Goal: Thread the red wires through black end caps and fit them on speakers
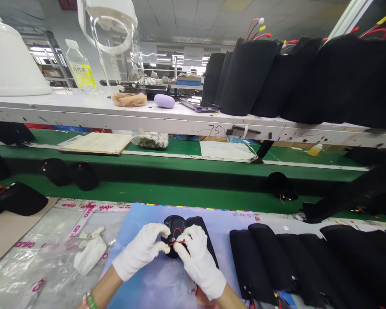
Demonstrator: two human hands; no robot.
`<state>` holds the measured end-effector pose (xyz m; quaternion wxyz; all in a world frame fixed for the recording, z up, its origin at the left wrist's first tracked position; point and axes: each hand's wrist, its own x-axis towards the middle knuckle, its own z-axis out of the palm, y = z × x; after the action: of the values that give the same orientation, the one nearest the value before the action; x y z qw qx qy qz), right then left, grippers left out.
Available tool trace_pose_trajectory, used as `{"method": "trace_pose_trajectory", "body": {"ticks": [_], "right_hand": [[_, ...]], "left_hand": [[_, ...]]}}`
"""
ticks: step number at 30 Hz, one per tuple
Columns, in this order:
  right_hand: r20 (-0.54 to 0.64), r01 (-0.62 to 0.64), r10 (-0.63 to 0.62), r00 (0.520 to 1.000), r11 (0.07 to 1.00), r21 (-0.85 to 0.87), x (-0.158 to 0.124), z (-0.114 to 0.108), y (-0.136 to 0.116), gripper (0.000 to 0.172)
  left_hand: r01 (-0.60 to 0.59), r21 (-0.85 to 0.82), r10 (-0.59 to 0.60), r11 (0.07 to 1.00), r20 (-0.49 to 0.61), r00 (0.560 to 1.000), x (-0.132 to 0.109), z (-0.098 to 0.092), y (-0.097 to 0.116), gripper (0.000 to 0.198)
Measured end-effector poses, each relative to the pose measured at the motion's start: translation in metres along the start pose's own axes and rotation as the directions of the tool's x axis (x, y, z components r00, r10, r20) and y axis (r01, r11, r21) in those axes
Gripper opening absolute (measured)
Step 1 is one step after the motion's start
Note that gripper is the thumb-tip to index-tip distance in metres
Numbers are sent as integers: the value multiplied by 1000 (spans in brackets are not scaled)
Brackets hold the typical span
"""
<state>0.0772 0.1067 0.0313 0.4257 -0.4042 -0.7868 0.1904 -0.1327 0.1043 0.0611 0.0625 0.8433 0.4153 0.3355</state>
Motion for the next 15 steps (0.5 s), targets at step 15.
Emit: {"method": "trace_pose_trajectory", "body": {"ticks": [15], "right_hand": [[-74, -437, 594, 801, 664, 606, -62, 41, 22, 59]], "left_hand": [[351, -74, -348, 933, -425, 835, -33, 27, 22, 26]]}}
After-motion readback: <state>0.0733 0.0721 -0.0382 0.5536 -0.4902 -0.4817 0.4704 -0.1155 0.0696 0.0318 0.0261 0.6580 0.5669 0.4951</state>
